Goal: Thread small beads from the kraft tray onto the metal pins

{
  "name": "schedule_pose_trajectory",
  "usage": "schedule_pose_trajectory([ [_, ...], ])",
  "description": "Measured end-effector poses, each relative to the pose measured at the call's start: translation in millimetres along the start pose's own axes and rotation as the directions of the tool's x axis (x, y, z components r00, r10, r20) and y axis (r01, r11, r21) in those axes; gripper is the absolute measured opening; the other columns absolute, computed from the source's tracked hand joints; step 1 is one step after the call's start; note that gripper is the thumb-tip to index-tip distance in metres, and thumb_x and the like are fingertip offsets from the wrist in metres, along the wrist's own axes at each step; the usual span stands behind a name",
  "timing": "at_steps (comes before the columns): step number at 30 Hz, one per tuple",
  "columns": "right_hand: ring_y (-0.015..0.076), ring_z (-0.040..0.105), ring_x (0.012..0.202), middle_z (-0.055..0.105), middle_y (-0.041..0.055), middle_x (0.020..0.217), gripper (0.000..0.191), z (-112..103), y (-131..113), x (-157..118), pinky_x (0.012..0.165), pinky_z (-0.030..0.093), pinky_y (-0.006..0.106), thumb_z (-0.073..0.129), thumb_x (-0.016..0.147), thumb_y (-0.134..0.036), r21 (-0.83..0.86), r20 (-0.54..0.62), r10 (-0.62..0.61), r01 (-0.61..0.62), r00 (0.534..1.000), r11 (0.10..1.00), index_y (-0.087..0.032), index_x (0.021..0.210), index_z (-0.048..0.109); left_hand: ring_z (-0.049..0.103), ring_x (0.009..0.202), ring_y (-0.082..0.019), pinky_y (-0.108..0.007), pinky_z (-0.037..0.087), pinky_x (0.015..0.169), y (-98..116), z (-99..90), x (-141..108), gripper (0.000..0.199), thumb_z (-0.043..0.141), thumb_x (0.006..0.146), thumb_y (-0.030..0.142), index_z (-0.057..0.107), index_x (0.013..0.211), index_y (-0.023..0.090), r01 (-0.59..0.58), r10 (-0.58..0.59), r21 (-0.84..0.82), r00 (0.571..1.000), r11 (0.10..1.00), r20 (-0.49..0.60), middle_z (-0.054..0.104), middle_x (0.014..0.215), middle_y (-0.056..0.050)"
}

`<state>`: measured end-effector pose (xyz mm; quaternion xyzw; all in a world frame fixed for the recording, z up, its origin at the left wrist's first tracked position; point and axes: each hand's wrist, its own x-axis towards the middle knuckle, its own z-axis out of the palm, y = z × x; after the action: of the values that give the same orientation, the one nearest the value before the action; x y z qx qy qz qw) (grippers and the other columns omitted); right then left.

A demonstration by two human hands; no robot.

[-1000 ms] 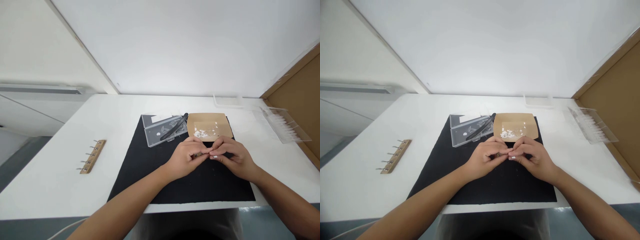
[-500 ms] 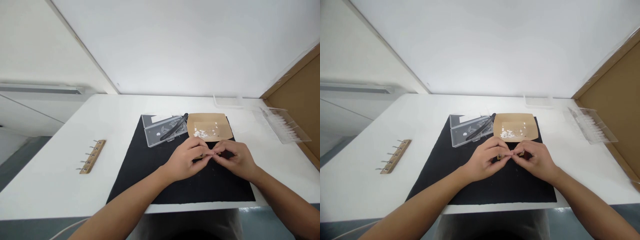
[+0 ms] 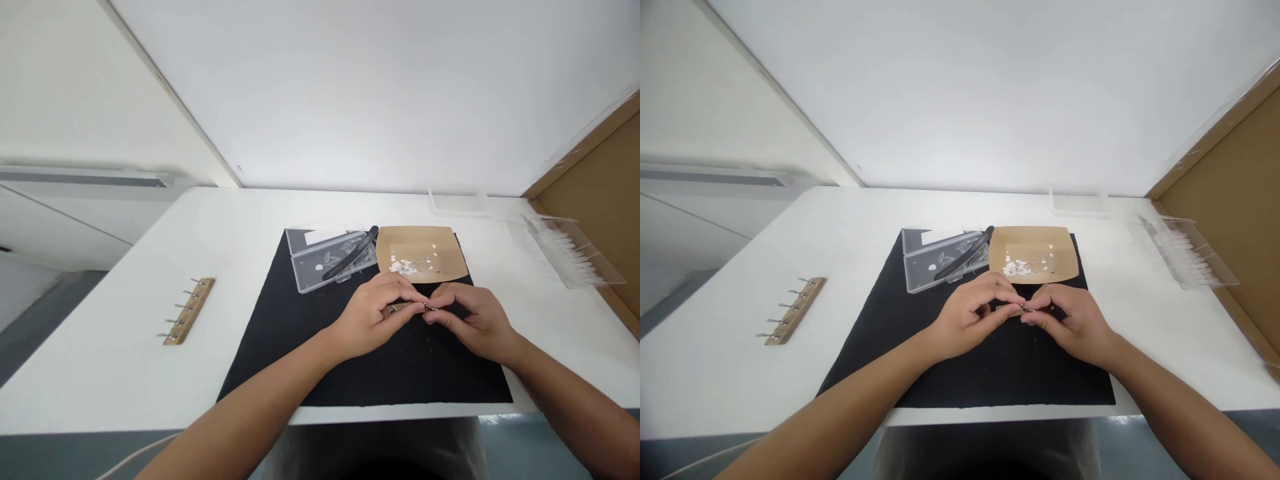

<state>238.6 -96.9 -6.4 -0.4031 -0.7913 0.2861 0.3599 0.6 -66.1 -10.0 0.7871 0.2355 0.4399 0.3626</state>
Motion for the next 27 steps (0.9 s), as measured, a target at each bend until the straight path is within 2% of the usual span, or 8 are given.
schedule_pose_trajectory([
  [5,0.0114,0.073,0.078,0.077,-0.0026,0.089,0.006,3,-3,-1,0.072,0.056,0.023,0.075,0.098,-0.030,-0.077,-0.065,-0.031,0.026,0.997,0.997,-0.027,0.102,0.072,0.073,0.087,-0.017,-0.031,0.063,0.081,0,0.4,0,0.013,0.066,0.102,0.023,0.078,0.106,0.020,-0.032,0.033,0.029,0.999,0.999,-0.035,0.078,0.094,-0.008],
  [9,0.0122,0.072,0.075,0.076,-0.0016,0.087,0.004,6,-6,-1,0.068,0.057,0.024,0.073,0.100,-0.030,-0.125,-0.080,-0.024,0.014,0.997,0.992,-0.026,0.100,0.071,0.072,0.089,-0.017,-0.034,0.064,0.084,-2,4.1,-1,0.011,0.070,0.096,0.016,0.077,0.105,0.020,-0.119,0.133,0.145,0.986,0.982,-0.095,0.078,0.092,-0.006],
  [16,0.0157,0.074,0.076,0.079,0.0013,0.090,0.011,11,-11,0,0.068,0.058,0.028,0.070,0.102,-0.036,-0.166,-0.065,-0.018,0.007,0.998,0.986,-0.026,0.098,0.071,0.069,0.081,-0.016,-0.034,0.065,0.076,-2,9.1,-2,0.014,0.071,0.089,0.010,0.076,0.096,0.021,-0.150,0.190,0.217,0.966,0.965,-0.177,0.077,0.085,-0.003],
  [19,0.0159,0.075,0.077,0.079,0.0012,0.091,0.011,11,-11,-1,0.068,0.057,0.028,0.069,0.102,-0.036,-0.165,-0.050,-0.033,0.025,0.998,0.986,-0.025,0.099,0.070,0.068,0.077,-0.015,-0.032,0.064,0.073,0,10.1,-2,0.012,0.073,0.086,0.009,0.076,0.089,0.020,-0.119,0.159,0.197,0.966,0.973,-0.202,0.076,0.081,-0.003],
  [22,0.0154,0.075,0.079,0.079,0.0003,0.091,0.010,11,-12,-1,0.071,0.057,0.027,0.070,0.102,-0.035,-0.141,-0.036,-0.024,0.019,0.999,0.990,-0.026,0.100,0.071,0.067,0.072,-0.015,-0.028,0.060,0.065,2,10.9,-2,0.010,0.074,0.081,0.009,0.075,0.079,0.019,-0.050,0.080,0.140,0.973,0.989,-0.216,0.074,0.075,-0.003],
  [27,0.0138,0.074,0.076,0.077,-0.0008,0.086,0.010,10,-14,-1,0.072,0.057,0.025,0.071,0.101,-0.035,-0.064,0.001,0.041,-0.041,0.999,0.997,-0.026,0.100,0.074,0.067,0.070,-0.015,-0.025,0.055,0.057,2,11.7,-2,0.009,0.074,0.075,0.009,0.074,0.071,0.017,0.037,-0.033,0.017,0.980,0.999,-0.197,0.070,0.071,-0.005],
])
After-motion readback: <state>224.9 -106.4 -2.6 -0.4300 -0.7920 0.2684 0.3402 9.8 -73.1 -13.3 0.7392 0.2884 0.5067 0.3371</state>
